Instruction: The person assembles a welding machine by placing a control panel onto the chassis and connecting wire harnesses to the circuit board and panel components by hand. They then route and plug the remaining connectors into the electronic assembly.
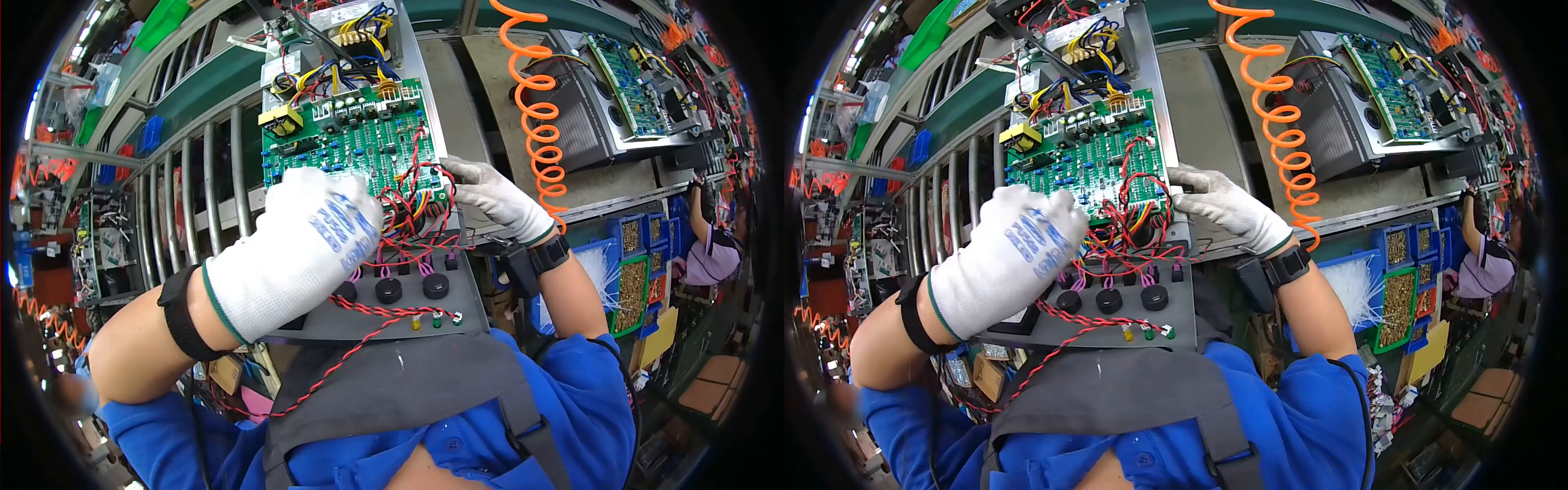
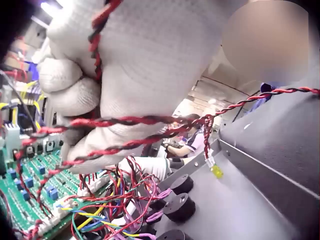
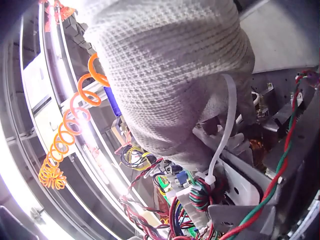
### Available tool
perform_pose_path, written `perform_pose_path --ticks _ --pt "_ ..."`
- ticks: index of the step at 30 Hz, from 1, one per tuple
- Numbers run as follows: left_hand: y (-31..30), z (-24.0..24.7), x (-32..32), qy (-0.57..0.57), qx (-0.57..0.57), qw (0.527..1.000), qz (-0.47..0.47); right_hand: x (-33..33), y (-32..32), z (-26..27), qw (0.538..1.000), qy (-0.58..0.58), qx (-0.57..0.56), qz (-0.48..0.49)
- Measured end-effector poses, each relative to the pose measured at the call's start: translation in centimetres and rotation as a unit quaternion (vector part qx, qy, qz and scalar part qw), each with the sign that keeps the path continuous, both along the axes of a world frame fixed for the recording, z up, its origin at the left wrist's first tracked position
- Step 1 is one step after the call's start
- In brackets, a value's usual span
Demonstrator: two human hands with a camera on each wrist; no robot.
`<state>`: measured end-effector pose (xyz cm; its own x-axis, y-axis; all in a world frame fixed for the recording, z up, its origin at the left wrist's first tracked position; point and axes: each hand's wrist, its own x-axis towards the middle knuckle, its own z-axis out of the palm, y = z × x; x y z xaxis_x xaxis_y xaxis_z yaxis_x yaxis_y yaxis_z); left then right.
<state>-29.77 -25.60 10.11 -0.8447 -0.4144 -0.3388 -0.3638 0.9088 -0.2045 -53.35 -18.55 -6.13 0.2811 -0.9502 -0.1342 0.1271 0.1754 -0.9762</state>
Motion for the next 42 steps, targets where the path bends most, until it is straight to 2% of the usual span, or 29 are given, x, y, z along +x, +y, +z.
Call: perform_pose_path --ticks 1,2,3,5,6,9,10,11,13,14,17,19,21,22,23,25,27,29,30,33,36,37,38,39,41,42 --pt "0.0 -0.2 -0.4 -0.022 0.042 0.997 0.064 -0.1 0.0 0.2 1.0 0.01 0.008 0.0" --pt "0.4 0.1 -0.2 -0.009 -0.013 0.999 -0.046 -0.1 -0.1 0.2 1.0 0.026 0.009 -0.009" --pt "0.4 -0.1 -0.4 -0.008 -0.013 0.999 -0.046 0.0 -0.1 0.2 1.0 0.027 0.009 -0.009" --pt "0.2 -1.1 -0.8 -0.001 0.055 0.989 -0.138 0.0 0.0 0.2 0.998 0.051 -0.02 -0.01" --pt "0.3 -1.2 -0.6 0.021 0.013 0.973 -0.231 -0.1 0.0 -0.1 0.998 0.05 -0.019 -0.012" --pt "-0.5 -1.6 -0.5 0.039 0.031 0.955 -0.292 -0.4 0.1 -0.9 0.995 0.086 -0.053 -0.016" --pt "-0.7 -1.7 -0.5 0.051 0.069 0.975 -0.204 -0.2 0.1 -0.9 0.996 0.07 -0.04 -0.02" --pt "-1.3 -1.6 -0.2 0.127 0.083 0.965 -0.216 -0.1 0.2 -0.9 0.998 0.055 -0.027 -0.025" --pt "-2.1 -0.6 -0.4 0.132 0.091 0.974 -0.158 -0.1 0.3 -1.0 0.998 0.043 -0.004 -0.034" --pt "-2.4 0.1 -0.3 0.061 0.123 0.987 -0.085 0.0 0.3 -0.7 0.999 0.032 0.0 -0.035" --pt "-2.2 0.9 0.3 0.063 0.089 0.993 -0.05 0.1 0.0 -1.4 0.999 0.02 -0.006 -0.033" --pt "-2.2 0.5 0.7 0.049 0.051 0.994 -0.081 0.0 0.0 -1.9 0.998 -0.043 0.031 -0.029" --pt "-2.3 0.0 0.7 0.056 0.014 0.975 -0.216 0.2 -0.1 -1.5 0.999 -0.029 0.016 -0.027" --pt "-1.9 0.0 0.5 0.021 0.029 0.985 -0.169 0.3 0.0 -1.2 0.999 0.003 0.012 -0.035" --pt "-1.7 -0.2 0.5 0.021 0.028 0.985 -0.169 0.3 0.0 -1.0 0.998 0.035 0.007 -0.045" --pt "-1.3 -1.0 0.5 0.023 0.055 0.989 -0.133 0.2 0.0 -1.4 0.998 0.032 0.005 -0.048" --pt "-1.0 -1.8 0.9 0.034 0.063 0.988 -0.139 0.1 0.0 -1.3 0.998 0.029 0.003 -0.051" --pt "-1.0 -2.9 1.6 0.008 0.106 0.986 -0.13 0.2 0.0 -0.9 0.998 0.028 0.044 -0.042" --pt "-1.5 -2.7 1.5 0.017 0.167 0.981 -0.099 0.2 0.0 -1.0 0.998 0.029 0.043 -0.044" --pt "-2.0 -1.5 1.4 0.079 0.108 0.984 -0.114 0.3 0.1 -1.2 0.998 0.032 -0.011 -0.049" --pt "-2.2 0.3 0.9 0.073 0.067 0.99 -0.102 0.3 0.3 -0.3 0.992 0.1 -0.05 -0.059" --pt "-2.2 0.8 0.8 0.075 0.047 0.992 -0.093 0.5 0.8 1.3 0.979 0.171 -0.061 -0.089" --pt "-2.1 1.0 0.8 0.046 0.028 0.996 -0.068 0.7 1.3 2.3 0.96 0.242 -0.072 -0.117" --pt "-2.2 1.0 1.2 0.051 0.028 0.996 -0.061 0.8 1.8 1.2 0.913 0.323 -0.156 -0.195" --pt "-2.6 0.7 2.4 0.101 0.032 0.992 -0.071 1.2 3.1 3.6 0.866 0.374 -0.184 -0.277" --pt "-2.6 0.7 2.4 0.075 0.058 0.995 -0.039 1.4 3.6 4.5 0.894 0.325 -0.173 -0.256"
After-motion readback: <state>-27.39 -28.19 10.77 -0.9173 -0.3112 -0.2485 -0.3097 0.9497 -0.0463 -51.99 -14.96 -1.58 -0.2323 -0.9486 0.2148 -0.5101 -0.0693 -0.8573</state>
